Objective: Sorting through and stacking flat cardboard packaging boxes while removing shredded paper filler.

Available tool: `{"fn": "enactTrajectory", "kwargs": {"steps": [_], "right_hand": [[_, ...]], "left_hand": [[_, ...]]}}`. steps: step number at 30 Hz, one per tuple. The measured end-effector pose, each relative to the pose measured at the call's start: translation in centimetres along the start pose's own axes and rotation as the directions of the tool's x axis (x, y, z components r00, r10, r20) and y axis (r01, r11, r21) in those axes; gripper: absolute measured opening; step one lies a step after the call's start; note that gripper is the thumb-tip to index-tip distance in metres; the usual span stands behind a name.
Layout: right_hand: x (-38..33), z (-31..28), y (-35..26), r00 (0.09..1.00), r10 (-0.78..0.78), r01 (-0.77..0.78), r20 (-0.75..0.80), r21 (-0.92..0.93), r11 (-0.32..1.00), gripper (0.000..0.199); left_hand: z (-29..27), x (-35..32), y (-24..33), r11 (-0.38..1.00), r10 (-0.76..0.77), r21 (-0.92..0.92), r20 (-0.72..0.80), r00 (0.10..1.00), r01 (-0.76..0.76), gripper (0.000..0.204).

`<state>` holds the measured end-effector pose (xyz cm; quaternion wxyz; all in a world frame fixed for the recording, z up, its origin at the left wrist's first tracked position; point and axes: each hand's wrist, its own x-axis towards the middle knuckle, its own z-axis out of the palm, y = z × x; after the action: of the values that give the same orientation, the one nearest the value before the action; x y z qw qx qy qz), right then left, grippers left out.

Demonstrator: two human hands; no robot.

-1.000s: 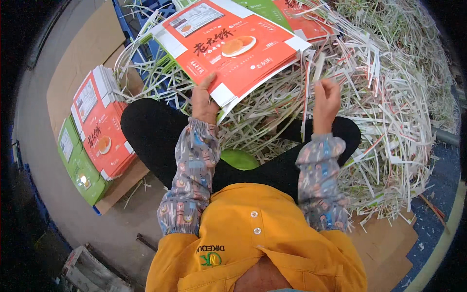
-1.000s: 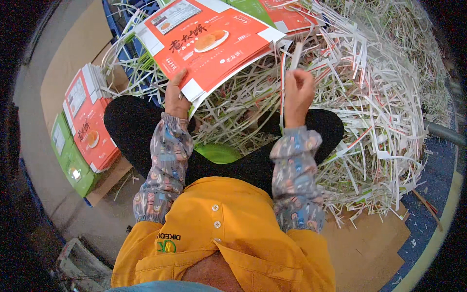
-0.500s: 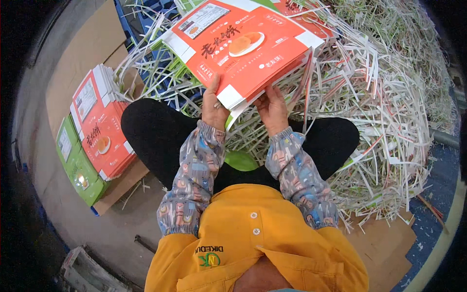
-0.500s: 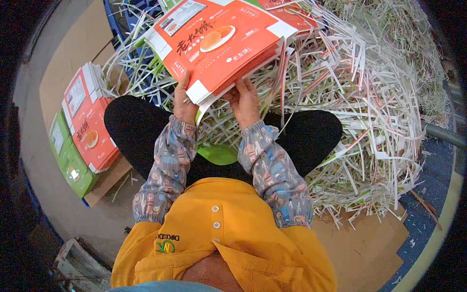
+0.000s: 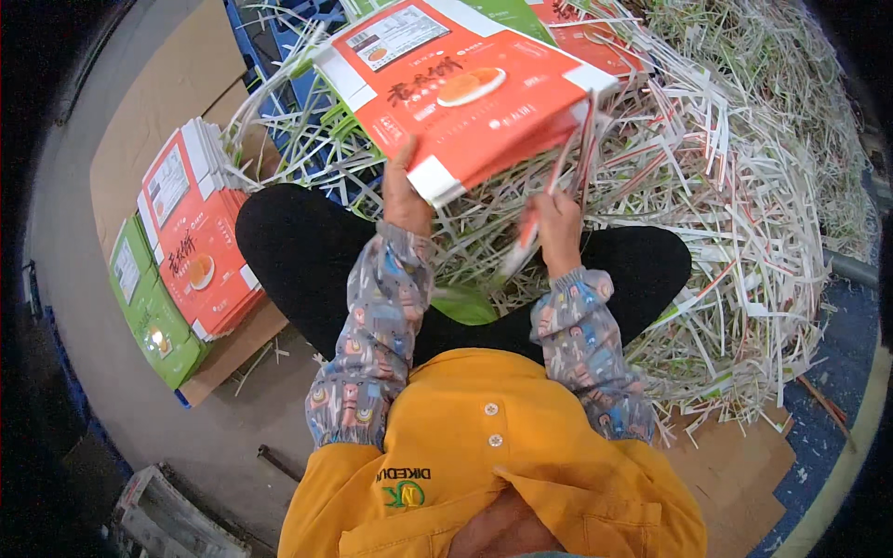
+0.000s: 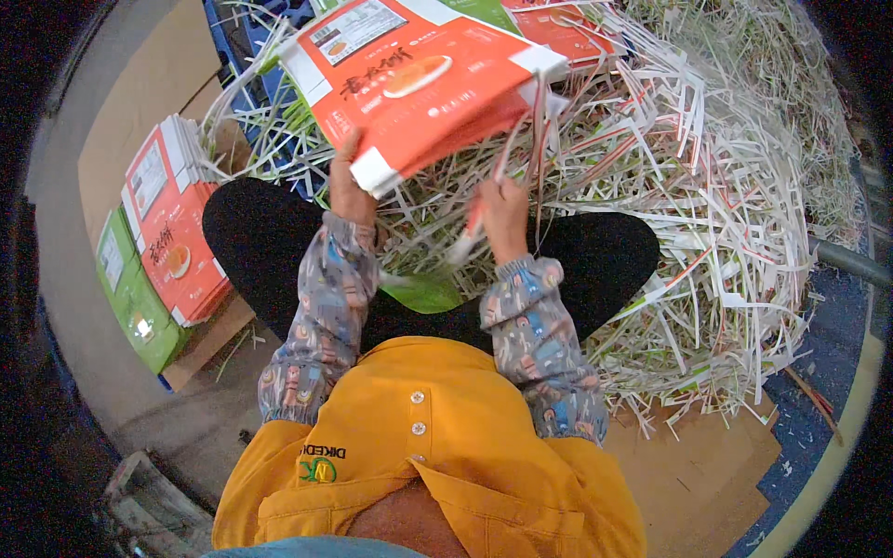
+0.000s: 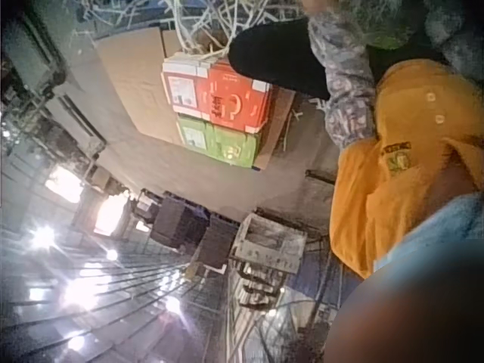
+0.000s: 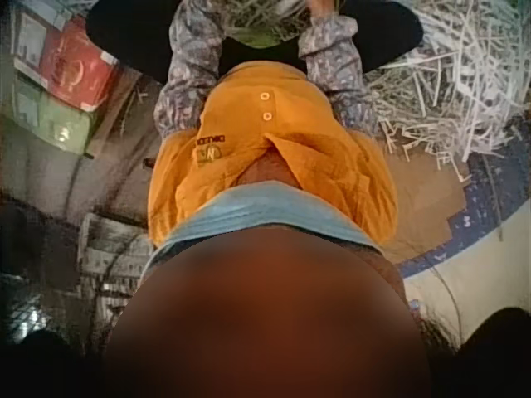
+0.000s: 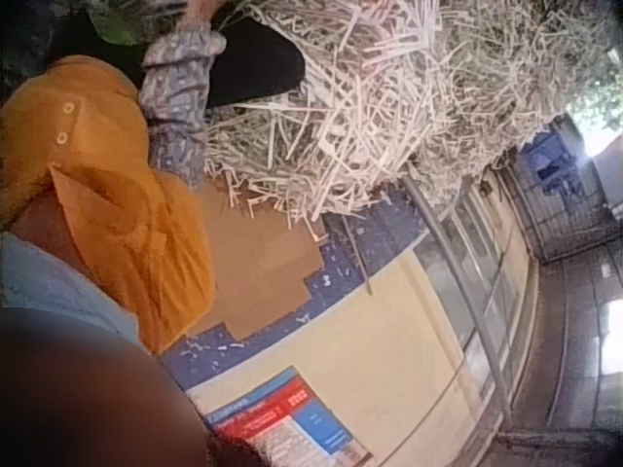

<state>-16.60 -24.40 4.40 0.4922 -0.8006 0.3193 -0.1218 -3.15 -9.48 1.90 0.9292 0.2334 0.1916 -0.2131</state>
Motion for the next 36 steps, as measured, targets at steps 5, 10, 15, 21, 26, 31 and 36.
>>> {"fn": "enactTrajectory", "kwargs": {"steps": [5,10,15,21,26,31,36], "right_hand": [[3.9,-2.9,12.6,0.970,0.173,-0.197,-0.171,-0.131,0.972,0.024],[6.3,-4.1,12.1,0.890,-0.193,0.012,-0.414,-0.401,0.916,0.027],[3.5,-5.5,3.6,0.981,0.037,-0.131,-0.189,-0.514,0.848,0.041],[7.4,-2.8,3.7,0.817,-0.424,0.103,-0.390,-0.625,0.773,0.083],[12.6,-7.7,7.0,0.983,-0.064,-0.064,-0.172,-0.649,0.758,0.034],[15.8,-11.4,8.5,0.974,-0.002,-0.147,-0.225,-0.641,0.753,0.023],[12.5,-9.1,7.6,0.913,-0.377,0.402,0.154,-0.185,0.897,0.063]], "left_hand": [[2.5,-0.6,1.5,0.998,-0.044,0.040,-0.010,0.999,0.044,0.035],[-0.9,-0.1,2.4,0.992,-0.067,0.103,-0.045,0.997,0.072,0.033],[-0.3,0.1,1.6,0.986,-0.101,0.130,-0.032,0.994,0.104,0.031],[1.3,-1.1,1.2,0.980,-0.061,0.191,-0.009,0.998,0.061,0.032],[1.0,-1.0,2.4,0.960,-0.051,0.277,0.002,0.999,0.048,0.031],[0.1,-1.0,3.4,0.955,-0.088,0.282,-0.038,0.995,0.095,0.032],[-0.8,-0.4,3.2,0.975,-0.129,0.175,-0.072,0.989,0.140,0.035]]}}
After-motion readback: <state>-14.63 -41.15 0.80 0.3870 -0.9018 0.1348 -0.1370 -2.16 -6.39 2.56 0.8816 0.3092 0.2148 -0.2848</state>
